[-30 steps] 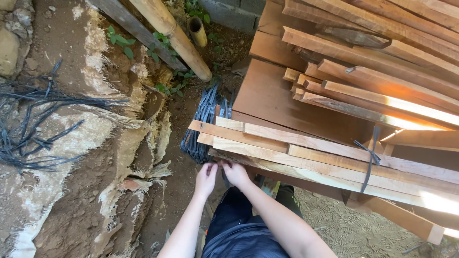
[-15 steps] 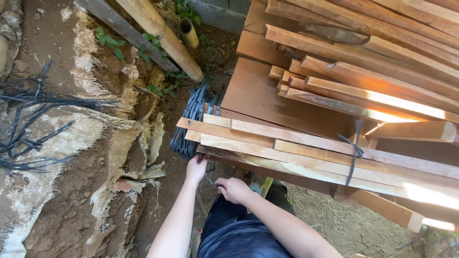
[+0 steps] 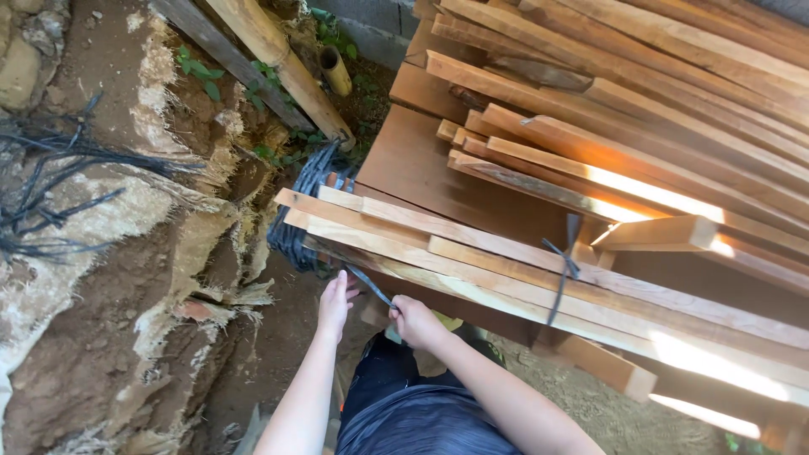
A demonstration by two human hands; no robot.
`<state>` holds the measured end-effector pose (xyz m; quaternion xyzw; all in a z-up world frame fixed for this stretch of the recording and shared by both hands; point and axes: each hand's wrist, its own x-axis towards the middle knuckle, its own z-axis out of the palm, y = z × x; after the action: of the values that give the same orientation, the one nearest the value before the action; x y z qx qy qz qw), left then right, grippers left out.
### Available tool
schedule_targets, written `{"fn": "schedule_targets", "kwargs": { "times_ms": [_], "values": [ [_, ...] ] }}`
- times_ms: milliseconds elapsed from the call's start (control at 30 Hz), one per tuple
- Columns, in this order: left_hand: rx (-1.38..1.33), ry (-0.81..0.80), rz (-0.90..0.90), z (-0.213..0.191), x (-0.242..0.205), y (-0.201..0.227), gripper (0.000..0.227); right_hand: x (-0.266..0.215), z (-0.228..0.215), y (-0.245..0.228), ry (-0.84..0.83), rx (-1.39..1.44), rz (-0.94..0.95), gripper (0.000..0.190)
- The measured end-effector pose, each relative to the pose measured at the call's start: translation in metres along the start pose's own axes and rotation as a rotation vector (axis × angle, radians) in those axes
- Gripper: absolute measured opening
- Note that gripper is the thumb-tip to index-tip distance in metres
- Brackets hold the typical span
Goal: Bundling long strips of wood together using plastic straps and securing them.
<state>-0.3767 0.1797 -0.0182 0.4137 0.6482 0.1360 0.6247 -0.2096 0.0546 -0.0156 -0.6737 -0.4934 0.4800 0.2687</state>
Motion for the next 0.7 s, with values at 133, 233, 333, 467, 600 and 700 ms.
{"fn": "schedule_targets", "kwargs": {
  "times_ms": [133,233,333,467,600,700],
  "values": [
    [-0.052,0.057,0.072,0.058,-0.038,-0.012,0.064,-0.038,-0.015,0.029,-0.019,-0.036,-0.009,0.008],
    [-0.074,0.115,0.200,0.102,-0.063,-0.034,0.028,-0.081,-0.044,0.022,-0.039,0.058,0.002,0.001],
    [-0.131,0.147,0.271,0.147,-0.093,-0.047,0.020,-0.118,-0.077,0.015,-0.069,0.139,0.066,0.022],
    [-0.153,0.047,0.364,0.183,-0.144,-0.065,0.012,-0.161,-0.099,0.004,0.042,0.158,0.142,0.032],
    [-0.207,-0.092,0.481,0.197,-0.174,-0.045,0.030,-0.180,-0.103,0.010,0.175,0.254,0.087,0.014],
    [-0.233,-0.180,0.499,0.204,-0.178,-0.043,0.047,-0.203,-0.109,0.007,0.228,0.301,0.063,0.015]
  ]
}}
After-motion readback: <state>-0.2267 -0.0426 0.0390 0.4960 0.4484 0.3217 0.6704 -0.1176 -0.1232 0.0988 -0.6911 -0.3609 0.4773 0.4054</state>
